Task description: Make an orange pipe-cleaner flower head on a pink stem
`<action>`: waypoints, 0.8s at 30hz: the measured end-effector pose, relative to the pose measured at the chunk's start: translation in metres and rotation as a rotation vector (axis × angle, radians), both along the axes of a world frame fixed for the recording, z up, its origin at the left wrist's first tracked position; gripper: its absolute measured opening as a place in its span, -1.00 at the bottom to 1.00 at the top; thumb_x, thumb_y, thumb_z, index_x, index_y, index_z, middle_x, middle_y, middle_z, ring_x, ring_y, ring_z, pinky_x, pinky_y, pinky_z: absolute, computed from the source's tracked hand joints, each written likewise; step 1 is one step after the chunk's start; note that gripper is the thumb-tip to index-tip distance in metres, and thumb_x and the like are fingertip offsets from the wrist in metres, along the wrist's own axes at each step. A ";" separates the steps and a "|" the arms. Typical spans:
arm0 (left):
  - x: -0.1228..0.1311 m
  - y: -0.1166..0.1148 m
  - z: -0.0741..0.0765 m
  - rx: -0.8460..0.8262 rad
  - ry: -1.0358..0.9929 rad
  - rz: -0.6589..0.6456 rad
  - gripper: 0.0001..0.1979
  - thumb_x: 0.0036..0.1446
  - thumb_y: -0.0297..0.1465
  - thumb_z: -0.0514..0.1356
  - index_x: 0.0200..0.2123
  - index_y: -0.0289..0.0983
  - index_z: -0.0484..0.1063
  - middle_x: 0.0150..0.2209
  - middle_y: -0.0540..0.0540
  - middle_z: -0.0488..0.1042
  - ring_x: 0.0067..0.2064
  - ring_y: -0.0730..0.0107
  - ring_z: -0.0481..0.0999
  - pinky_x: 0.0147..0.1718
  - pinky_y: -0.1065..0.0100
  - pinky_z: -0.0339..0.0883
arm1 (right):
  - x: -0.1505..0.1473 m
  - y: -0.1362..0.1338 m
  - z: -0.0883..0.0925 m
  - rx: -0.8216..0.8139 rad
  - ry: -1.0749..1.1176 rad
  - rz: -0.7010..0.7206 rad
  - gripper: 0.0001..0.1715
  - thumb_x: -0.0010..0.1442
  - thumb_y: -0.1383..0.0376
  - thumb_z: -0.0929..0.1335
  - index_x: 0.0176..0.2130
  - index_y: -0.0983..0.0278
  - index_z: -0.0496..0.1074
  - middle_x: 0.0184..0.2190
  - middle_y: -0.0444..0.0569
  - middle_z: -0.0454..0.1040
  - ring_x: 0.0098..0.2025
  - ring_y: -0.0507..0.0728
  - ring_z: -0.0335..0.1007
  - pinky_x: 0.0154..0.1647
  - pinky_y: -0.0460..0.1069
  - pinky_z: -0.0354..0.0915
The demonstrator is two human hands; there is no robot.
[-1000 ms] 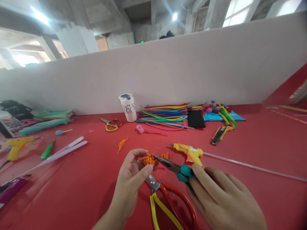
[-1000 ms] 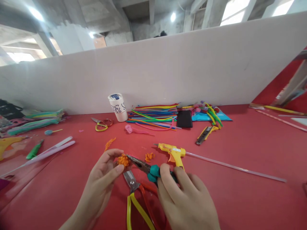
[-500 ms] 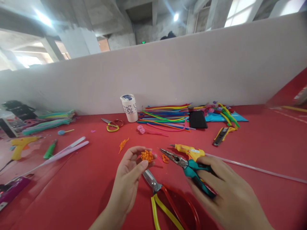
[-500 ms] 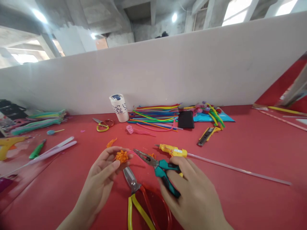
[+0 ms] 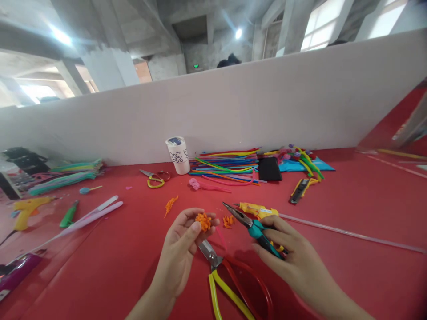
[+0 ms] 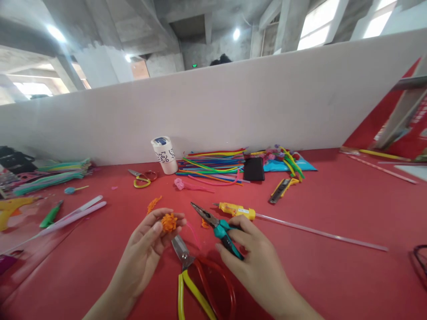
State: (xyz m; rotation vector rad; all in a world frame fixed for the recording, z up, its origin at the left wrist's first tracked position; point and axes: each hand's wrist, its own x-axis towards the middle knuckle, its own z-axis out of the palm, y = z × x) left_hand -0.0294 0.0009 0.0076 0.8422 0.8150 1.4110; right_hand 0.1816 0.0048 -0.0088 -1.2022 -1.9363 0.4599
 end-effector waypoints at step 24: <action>-0.001 0.015 -0.009 0.116 0.227 0.186 -0.51 -0.13 -0.36 0.32 -0.08 -0.29 0.31 -0.26 -0.18 0.60 -0.24 0.23 0.57 -0.22 0.24 0.45 | 0.000 0.026 -0.026 -0.034 0.170 -0.112 -0.66 0.04 0.06 0.32 -0.56 0.25 0.41 -0.39 -0.02 0.38 -0.32 0.13 0.36 -0.30 -0.04 0.28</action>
